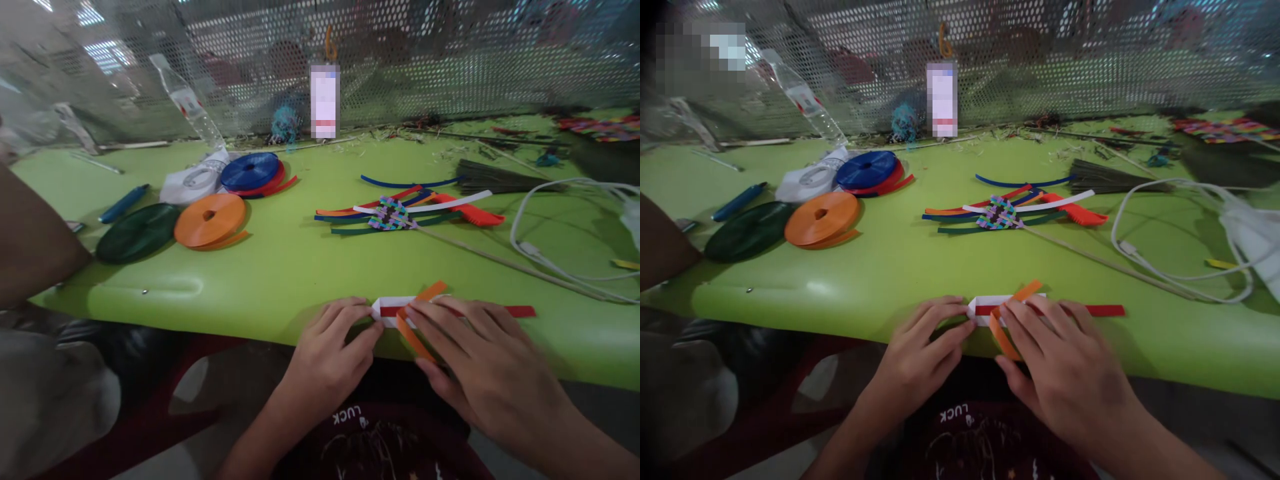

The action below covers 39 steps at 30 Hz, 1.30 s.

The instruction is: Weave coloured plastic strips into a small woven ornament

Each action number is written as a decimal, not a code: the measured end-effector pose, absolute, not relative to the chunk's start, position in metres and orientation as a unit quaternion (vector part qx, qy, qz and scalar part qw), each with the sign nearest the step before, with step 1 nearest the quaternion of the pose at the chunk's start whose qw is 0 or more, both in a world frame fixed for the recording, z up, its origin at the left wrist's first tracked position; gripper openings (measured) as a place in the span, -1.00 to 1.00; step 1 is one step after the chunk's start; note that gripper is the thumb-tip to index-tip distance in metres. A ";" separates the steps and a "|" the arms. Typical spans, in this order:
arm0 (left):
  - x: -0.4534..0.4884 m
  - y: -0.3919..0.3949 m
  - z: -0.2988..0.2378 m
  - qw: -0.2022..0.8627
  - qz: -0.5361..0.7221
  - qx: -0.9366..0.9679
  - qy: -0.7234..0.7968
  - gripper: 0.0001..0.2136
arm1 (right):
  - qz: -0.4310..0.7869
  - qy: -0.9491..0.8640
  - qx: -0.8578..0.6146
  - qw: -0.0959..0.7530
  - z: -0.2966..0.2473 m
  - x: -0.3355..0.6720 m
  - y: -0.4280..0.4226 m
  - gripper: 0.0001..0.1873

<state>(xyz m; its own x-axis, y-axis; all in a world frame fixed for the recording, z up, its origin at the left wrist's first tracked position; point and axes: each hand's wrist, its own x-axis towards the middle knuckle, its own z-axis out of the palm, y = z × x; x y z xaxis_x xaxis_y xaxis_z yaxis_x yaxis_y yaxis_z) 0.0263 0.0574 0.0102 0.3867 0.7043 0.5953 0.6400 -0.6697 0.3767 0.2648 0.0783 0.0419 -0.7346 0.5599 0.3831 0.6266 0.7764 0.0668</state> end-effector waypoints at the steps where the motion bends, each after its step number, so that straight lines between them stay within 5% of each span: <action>1: 0.026 0.059 0.010 0.041 0.378 0.833 0.402 -0.76 | -0.107 -0.924 -0.331 0.159 0.041 0.264 0.081 -0.61; 8: 0.023 0.067 0.012 0.050 0.379 0.837 0.393 -0.78 | -0.080 -0.915 -0.359 0.165 0.039 0.262 0.092 -0.44; 16: 0.025 0.066 0.015 0.052 0.390 0.830 0.397 -0.79 | 0.008 -0.912 -0.353 0.208 0.039 0.252 0.104 -0.62; 29: 0.021 0.065 0.013 0.058 0.381 0.832 0.400 -0.82 | 0.013 -0.928 -0.322 0.184 0.045 0.259 0.106 -0.27; 35: 0.023 0.066 0.010 0.060 0.391 0.829 0.396 -0.88 | 0.007 -0.928 -0.302 0.218 0.064 0.234 0.106 -0.63; 39: 0.024 0.067 0.008 0.044 0.413 0.821 0.392 -0.88 | 0.065 -0.932 -0.301 0.191 0.060 0.224 0.112 -0.68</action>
